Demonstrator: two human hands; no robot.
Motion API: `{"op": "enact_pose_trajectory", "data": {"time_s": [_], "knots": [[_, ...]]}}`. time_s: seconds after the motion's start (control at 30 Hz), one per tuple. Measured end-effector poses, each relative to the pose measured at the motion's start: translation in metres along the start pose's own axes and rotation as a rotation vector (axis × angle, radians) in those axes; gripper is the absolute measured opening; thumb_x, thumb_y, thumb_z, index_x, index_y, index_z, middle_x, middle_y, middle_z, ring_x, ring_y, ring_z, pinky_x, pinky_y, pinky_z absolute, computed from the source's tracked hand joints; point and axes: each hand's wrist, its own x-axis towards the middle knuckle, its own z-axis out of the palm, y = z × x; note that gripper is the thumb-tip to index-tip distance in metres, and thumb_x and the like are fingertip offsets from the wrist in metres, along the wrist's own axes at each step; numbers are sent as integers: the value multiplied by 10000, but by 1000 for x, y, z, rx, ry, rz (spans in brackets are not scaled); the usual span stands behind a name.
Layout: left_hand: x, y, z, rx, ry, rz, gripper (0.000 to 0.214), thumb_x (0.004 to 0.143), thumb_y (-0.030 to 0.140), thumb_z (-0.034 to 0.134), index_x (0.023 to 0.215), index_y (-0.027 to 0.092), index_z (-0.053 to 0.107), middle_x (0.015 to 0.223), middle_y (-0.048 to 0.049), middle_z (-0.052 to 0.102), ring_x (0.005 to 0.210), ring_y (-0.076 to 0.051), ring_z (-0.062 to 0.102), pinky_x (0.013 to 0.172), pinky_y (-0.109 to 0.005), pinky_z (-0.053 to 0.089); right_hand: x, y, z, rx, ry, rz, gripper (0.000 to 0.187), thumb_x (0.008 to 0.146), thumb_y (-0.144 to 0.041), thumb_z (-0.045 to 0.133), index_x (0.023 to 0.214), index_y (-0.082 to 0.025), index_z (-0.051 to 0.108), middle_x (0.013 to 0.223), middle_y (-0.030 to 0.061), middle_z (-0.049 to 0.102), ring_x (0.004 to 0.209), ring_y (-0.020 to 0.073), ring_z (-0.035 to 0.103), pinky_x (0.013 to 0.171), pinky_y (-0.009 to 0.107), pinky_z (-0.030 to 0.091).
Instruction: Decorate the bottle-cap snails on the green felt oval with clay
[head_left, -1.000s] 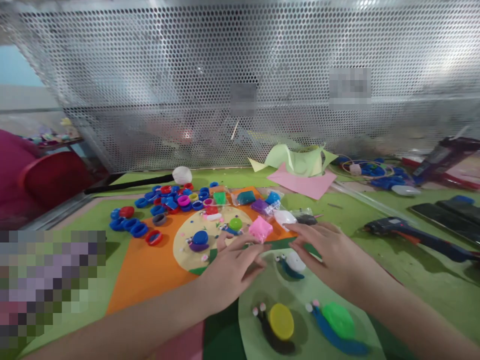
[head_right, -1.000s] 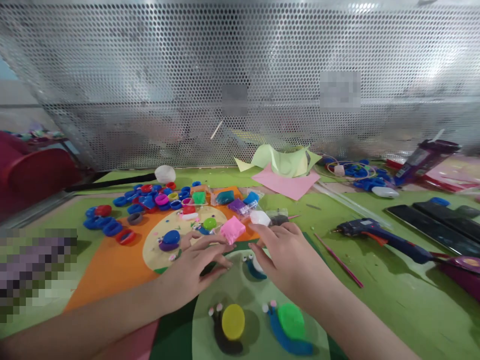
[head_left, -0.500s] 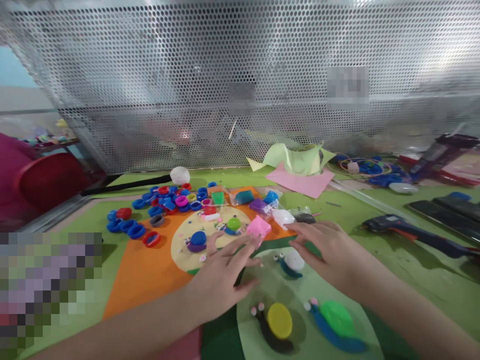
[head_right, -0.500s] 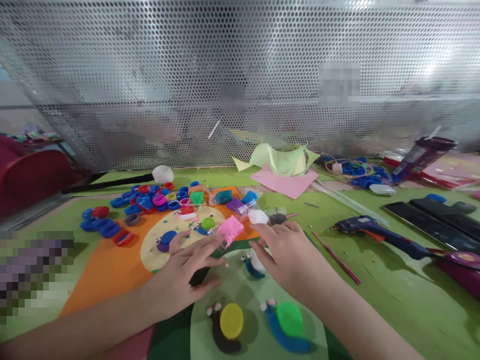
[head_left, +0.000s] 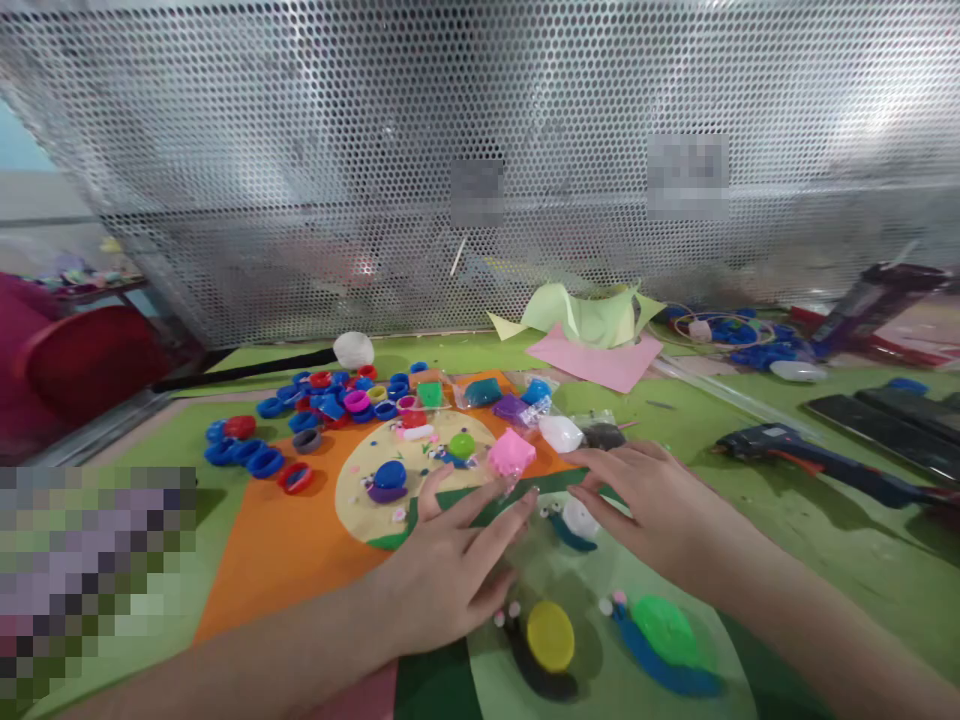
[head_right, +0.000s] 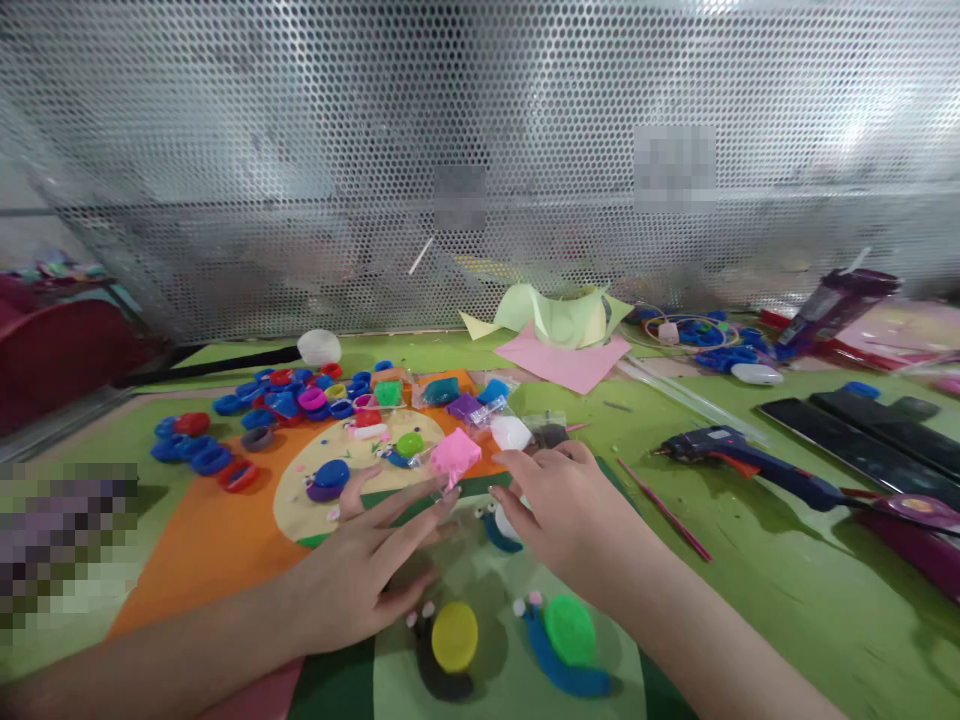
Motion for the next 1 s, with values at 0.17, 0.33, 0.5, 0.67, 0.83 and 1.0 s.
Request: {"op": "enact_pose_trajectory", "data": {"time_s": [0.17,0.33,0.5,0.67,0.83,1.0], "knots": [[-1,-1,2,5,57,-20,484,869,166,452,1323,122,291,1054,-86,680,1250,-263,409,1071,-563,100,1,-2,-3,-1,-13,7,265,865,-220,405,1049,-132,575,761,77,681,803,279,622,730,475,455],[-4,-2,5,-14,101,-40,526,859,171,462,1342,148,257,1029,-60,692,1240,-268,417,1027,-589,-155,1,-2,-3,-15,-9,2,261,864,-212,400,1043,-134,574,744,73,680,802,277,630,731,482,461],[-4,-2,4,-15,93,-48,516,867,183,454,1344,138,262,1005,-62,700,1248,-259,411,1040,-569,-121,1,0,-1,-22,7,-19,277,871,-237,390,1055,-133,571,739,72,681,777,272,635,723,489,468],[-4,-1,3,-26,100,-41,530,855,166,458,1344,143,254,1018,-67,696,1231,-260,432,1041,-577,-102,0,-1,-2,-38,1,-12,263,859,-230,401,1020,-138,587,721,67,683,755,269,641,694,470,482],[-2,-2,4,-79,150,-67,538,824,190,519,1304,174,274,943,-32,715,1147,-248,515,1061,-579,62,0,-1,-2,-43,0,-14,271,865,-233,400,1042,-138,582,727,64,685,755,264,641,708,471,478],[-2,-4,5,-97,94,-101,555,806,191,525,1295,167,262,1078,-95,664,1171,-260,490,973,-511,335,0,-1,-2,-50,-6,-10,272,872,-243,403,1059,-150,577,731,64,685,742,257,638,713,457,471]]}}
